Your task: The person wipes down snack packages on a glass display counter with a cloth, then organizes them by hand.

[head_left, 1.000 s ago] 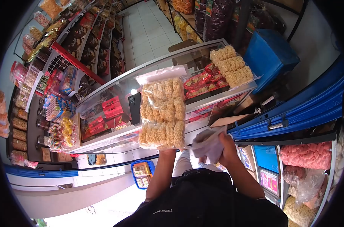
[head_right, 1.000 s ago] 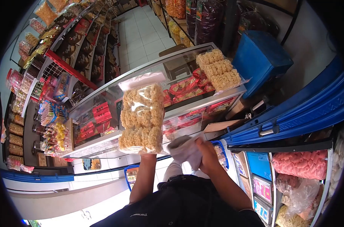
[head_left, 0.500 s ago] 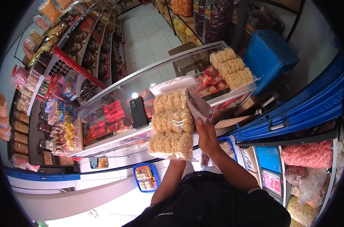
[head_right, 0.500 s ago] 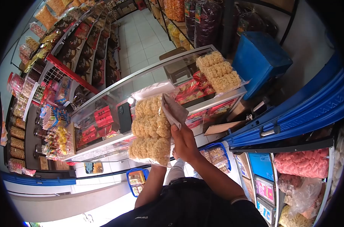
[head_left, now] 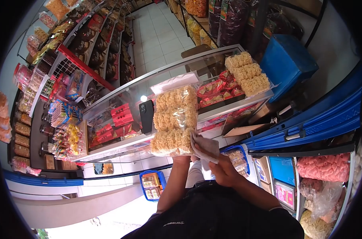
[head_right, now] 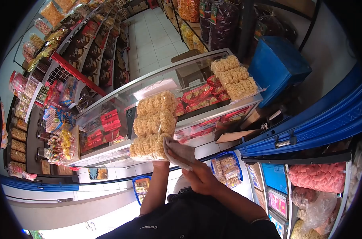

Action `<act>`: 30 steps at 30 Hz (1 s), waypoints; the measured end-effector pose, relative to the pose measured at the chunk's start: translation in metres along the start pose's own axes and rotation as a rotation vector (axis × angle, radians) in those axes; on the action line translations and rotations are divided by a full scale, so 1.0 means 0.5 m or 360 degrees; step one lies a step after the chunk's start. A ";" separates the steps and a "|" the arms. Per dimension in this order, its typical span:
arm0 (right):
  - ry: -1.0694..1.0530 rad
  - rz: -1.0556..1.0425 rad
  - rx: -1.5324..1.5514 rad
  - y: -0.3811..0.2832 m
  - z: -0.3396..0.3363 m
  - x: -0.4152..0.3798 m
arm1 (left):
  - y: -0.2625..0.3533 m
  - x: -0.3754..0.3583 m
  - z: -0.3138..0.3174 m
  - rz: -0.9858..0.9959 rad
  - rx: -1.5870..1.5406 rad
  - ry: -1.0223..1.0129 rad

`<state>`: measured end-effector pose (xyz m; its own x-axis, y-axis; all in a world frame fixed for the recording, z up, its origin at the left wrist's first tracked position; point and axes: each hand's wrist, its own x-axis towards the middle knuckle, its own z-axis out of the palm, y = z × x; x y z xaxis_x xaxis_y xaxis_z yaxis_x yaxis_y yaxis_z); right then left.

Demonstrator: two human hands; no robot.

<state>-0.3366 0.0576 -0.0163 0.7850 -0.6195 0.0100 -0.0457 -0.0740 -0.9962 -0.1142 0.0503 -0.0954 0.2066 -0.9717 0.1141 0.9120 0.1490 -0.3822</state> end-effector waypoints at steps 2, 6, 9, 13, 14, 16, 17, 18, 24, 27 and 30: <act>0.0143 0.0189 0.0442 0.078 -0.002 -0.031 | -0.060 0.031 0.100 0.0065 0.0286 0.0240; 0.0747 0.0534 0.1884 0.064 -0.028 -0.029 | -0.061 0.028 0.109 -0.0090 0.0654 0.0052; 0.0710 0.0338 0.2004 0.040 -0.079 -0.022 | -0.026 0.000 0.071 -0.0161 0.1052 0.0195; 0.0757 0.0231 0.1627 0.029 -0.114 -0.001 | 0.008 -0.029 -0.004 -0.0183 0.1071 0.0313; 0.0775 0.0189 0.1557 0.019 -0.118 0.009 | 0.007 -0.033 -0.014 -0.0189 0.1011 0.0297; 0.0796 0.0114 0.1418 -0.014 -0.121 0.030 | 0.010 -0.041 -0.030 -0.0219 0.0937 0.0264; 0.0800 0.0075 0.1311 -0.024 -0.120 0.041 | 0.012 -0.044 -0.035 -0.0232 0.0921 0.0250; 0.0806 0.0036 0.1205 -0.033 -0.119 0.050 | 0.015 -0.047 -0.039 -0.0261 0.0907 0.0238; 0.0513 -0.0426 -0.0378 -0.130 -0.110 0.137 | -0.007 -0.056 -0.035 -0.0452 0.1152 0.0192; 0.0297 -0.0688 -0.1123 -0.191 -0.082 0.183 | -0.041 -0.070 0.006 -0.0349 0.1609 0.0380; 0.0126 -0.0721 -0.1472 -0.191 -0.068 0.205 | -0.050 -0.066 0.018 -0.0250 0.1741 0.0245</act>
<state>-0.2728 -0.0254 0.0828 0.8053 -0.4312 0.4068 -0.2397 -0.8645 -0.4418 -0.1404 0.0801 -0.0814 0.0844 -0.9950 -0.0536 0.7605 0.0296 0.6487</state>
